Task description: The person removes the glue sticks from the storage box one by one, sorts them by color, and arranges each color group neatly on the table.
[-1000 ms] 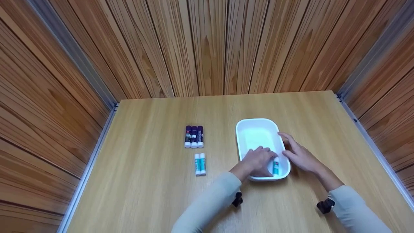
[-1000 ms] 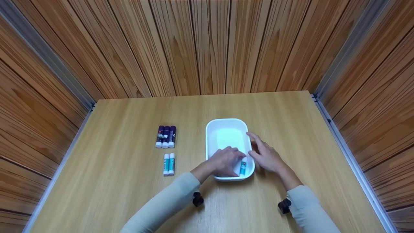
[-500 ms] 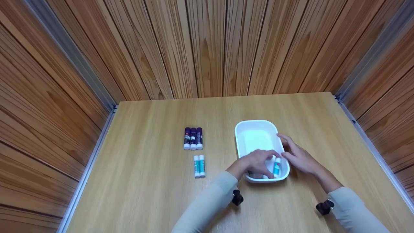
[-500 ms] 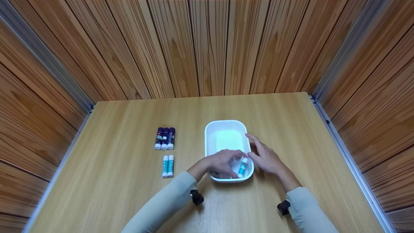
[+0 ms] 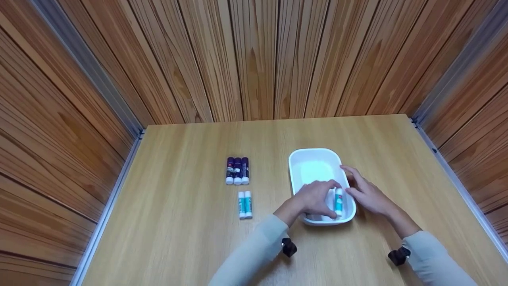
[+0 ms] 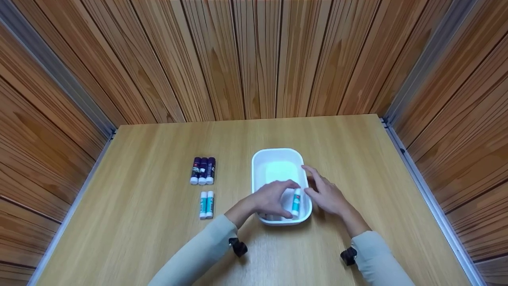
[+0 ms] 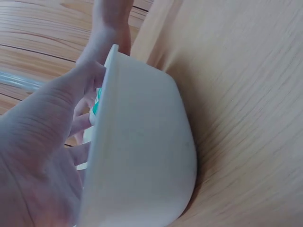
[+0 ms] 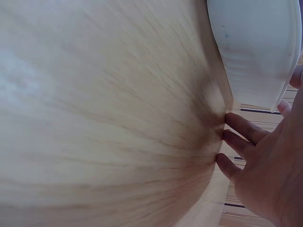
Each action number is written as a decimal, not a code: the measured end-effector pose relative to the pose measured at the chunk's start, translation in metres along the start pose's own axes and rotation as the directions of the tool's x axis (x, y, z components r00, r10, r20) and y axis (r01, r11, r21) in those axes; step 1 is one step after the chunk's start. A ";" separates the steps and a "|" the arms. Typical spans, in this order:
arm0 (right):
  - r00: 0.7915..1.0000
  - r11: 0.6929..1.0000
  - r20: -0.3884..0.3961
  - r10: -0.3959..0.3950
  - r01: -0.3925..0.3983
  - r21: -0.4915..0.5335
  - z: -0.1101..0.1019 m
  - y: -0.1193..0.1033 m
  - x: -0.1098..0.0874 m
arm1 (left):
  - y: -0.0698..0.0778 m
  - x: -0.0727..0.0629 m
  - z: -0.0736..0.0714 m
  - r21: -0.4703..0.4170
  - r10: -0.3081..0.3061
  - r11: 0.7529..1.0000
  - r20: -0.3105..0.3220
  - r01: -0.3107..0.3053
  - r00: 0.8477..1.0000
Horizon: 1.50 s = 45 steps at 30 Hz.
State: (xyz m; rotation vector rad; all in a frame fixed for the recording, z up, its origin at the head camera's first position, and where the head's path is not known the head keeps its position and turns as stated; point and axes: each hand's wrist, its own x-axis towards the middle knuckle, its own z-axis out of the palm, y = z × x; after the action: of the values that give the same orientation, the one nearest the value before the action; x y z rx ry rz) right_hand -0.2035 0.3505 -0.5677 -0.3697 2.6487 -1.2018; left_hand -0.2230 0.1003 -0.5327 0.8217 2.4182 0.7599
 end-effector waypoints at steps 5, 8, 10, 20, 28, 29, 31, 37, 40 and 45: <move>1.000 1.000 0.000 0.000 0.000 -0.002 0.000 0.000 -0.001 | 0.000 -0.005 -0.010 0.026 -0.003 1.000 -0.047 0.004 0.999; 1.000 1.000 -0.007 0.001 -0.001 -0.010 0.002 0.000 -0.002 | -0.001 -0.007 -0.014 0.021 -0.009 1.000 -0.081 0.011 0.997; 1.000 1.000 -0.017 -0.002 0.001 -0.022 0.003 0.000 -0.002 | -0.003 -0.009 -0.015 0.013 -0.017 1.000 -0.114 0.019 0.993; 1.000 1.000 -0.018 -0.003 0.002 -0.031 0.002 -0.002 -0.001 | -0.012 -0.025 -0.018 -0.075 -0.005 0.997 -0.270 -0.016 0.963; 0.999 0.999 0.001 0.035 -0.035 -0.022 0.002 0.000 0.000 | -0.023 -0.043 -0.024 -0.094 -0.003 0.995 -0.275 -0.024 0.961; 0.999 0.999 0.002 0.037 -0.037 -0.021 0.003 0.000 0.000 | -0.025 -0.045 -0.024 -0.099 -0.005 0.995 -0.277 -0.024 0.961; 0.999 0.999 0.004 0.038 -0.038 -0.016 0.003 0.001 0.000 | -0.029 -0.050 -0.026 -0.111 -0.007 0.993 -0.281 -0.026 0.960; 1.000 0.999 -0.002 0.009 -0.009 -0.031 0.005 -0.001 0.001 | -0.048 -0.070 -0.030 -0.147 -0.017 0.989 -0.297 -0.028 0.955; 1.000 0.999 -0.013 0.002 -0.003 -0.041 0.004 -0.002 0.001 | -0.059 -0.081 -0.033 -0.158 -0.022 0.987 -0.310 -0.028 0.951; 1.000 0.999 -0.019 0.024 -0.024 -0.040 0.003 -0.003 0.002 | -0.075 -0.100 -0.037 -0.182 -0.036 0.983 -0.340 -0.028 0.940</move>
State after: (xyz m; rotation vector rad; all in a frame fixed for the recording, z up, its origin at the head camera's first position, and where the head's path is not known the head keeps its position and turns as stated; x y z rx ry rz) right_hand -0.2040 0.3457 -0.5678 -0.3342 2.6888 -1.1513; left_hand -0.2039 -0.0283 -0.5275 0.6544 2.5931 1.1913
